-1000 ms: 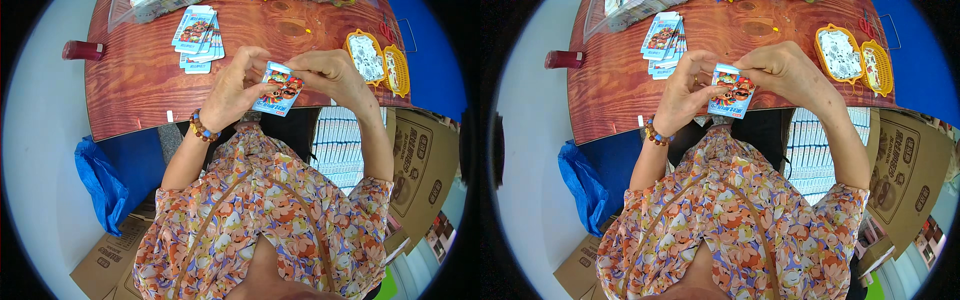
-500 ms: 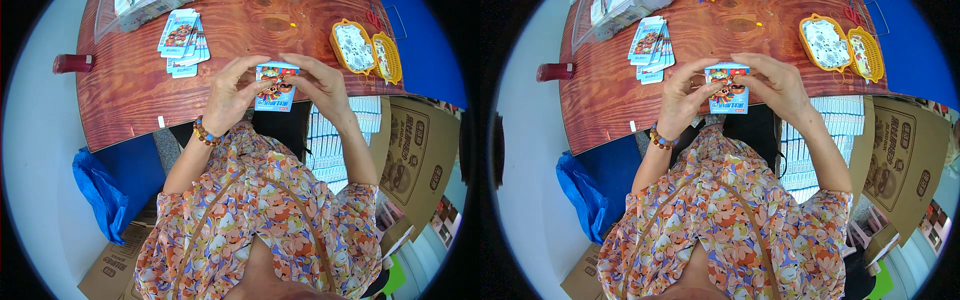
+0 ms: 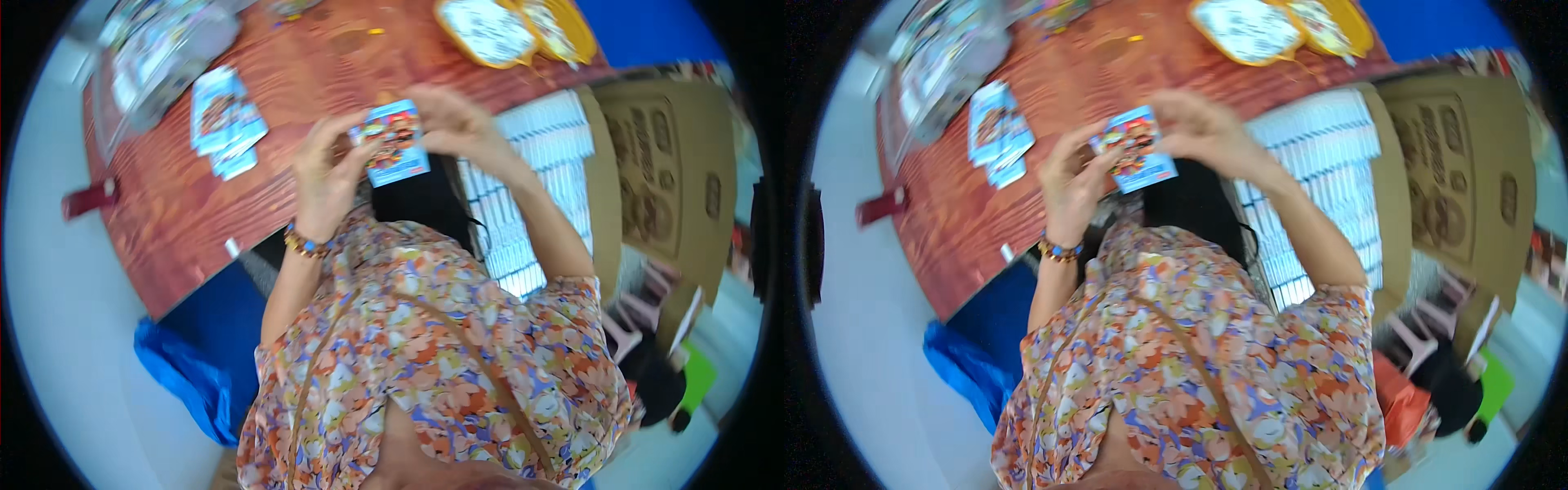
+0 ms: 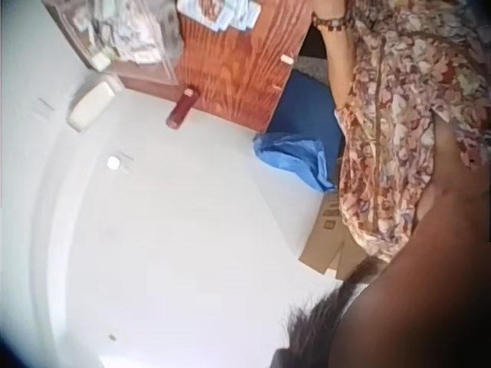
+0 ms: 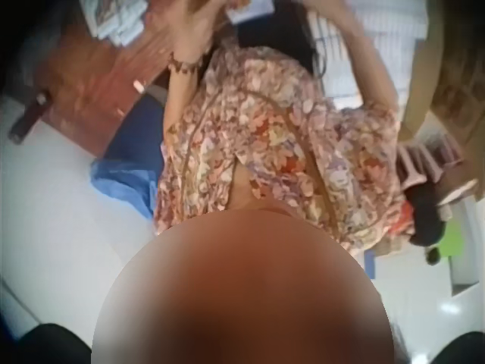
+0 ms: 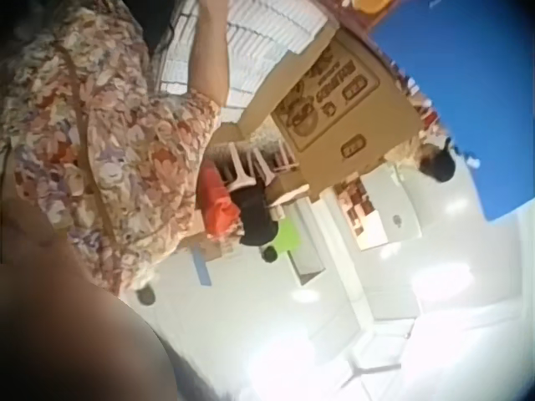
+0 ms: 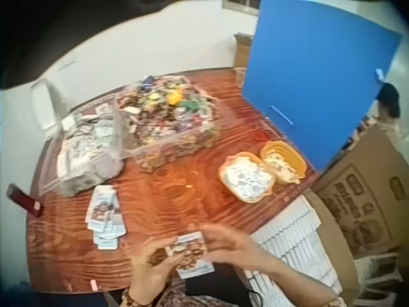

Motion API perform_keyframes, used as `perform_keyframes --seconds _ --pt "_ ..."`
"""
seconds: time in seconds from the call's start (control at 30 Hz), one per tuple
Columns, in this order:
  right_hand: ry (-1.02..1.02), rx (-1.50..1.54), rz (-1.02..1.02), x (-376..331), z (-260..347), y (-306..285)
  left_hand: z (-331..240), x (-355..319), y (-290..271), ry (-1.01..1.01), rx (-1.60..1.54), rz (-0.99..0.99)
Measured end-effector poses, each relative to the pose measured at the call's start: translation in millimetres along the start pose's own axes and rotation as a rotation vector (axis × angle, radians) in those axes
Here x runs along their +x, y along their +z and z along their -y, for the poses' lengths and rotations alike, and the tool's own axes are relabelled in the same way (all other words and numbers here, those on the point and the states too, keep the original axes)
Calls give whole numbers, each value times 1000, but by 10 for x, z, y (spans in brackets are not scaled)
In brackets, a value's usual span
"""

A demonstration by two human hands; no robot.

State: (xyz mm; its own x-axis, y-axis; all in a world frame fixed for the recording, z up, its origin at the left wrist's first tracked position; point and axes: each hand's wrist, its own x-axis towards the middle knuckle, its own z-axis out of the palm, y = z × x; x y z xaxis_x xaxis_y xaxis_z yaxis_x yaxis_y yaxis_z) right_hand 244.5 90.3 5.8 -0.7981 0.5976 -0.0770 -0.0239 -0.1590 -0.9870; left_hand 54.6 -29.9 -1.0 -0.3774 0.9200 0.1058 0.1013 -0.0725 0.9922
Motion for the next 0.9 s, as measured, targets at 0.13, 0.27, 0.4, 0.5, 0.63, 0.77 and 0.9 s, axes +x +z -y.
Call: perform_keyframes --seconds 0.13,0.27,0.4,0.5,0.63,0.77,0.9 --pt "144 14 -38 -455 -164 -155 -31 -90 236 -203 -183 196" --pt "369 -205 -500 -1358 -144 -1145 -12 -100 363 -238 -78 276" --pt "653 -821 -933 -2666 -698 -2376 45 -7 229 -218 43 328" --pt "894 -1223 -900 -2735 -1093 -2562 -9 28 101 -205 65 257" --pt "927 -1383 -874 -2792 -1841 -2994 -157 166 -130 -84 190 191" --pt "717 -1327 -708 -2484 -2520 -3144 -249 77 -789 -66 399 -78" --pt "718 -1243 -754 -3201 -2911 -3712 234 145 -1447 51 858 -336"
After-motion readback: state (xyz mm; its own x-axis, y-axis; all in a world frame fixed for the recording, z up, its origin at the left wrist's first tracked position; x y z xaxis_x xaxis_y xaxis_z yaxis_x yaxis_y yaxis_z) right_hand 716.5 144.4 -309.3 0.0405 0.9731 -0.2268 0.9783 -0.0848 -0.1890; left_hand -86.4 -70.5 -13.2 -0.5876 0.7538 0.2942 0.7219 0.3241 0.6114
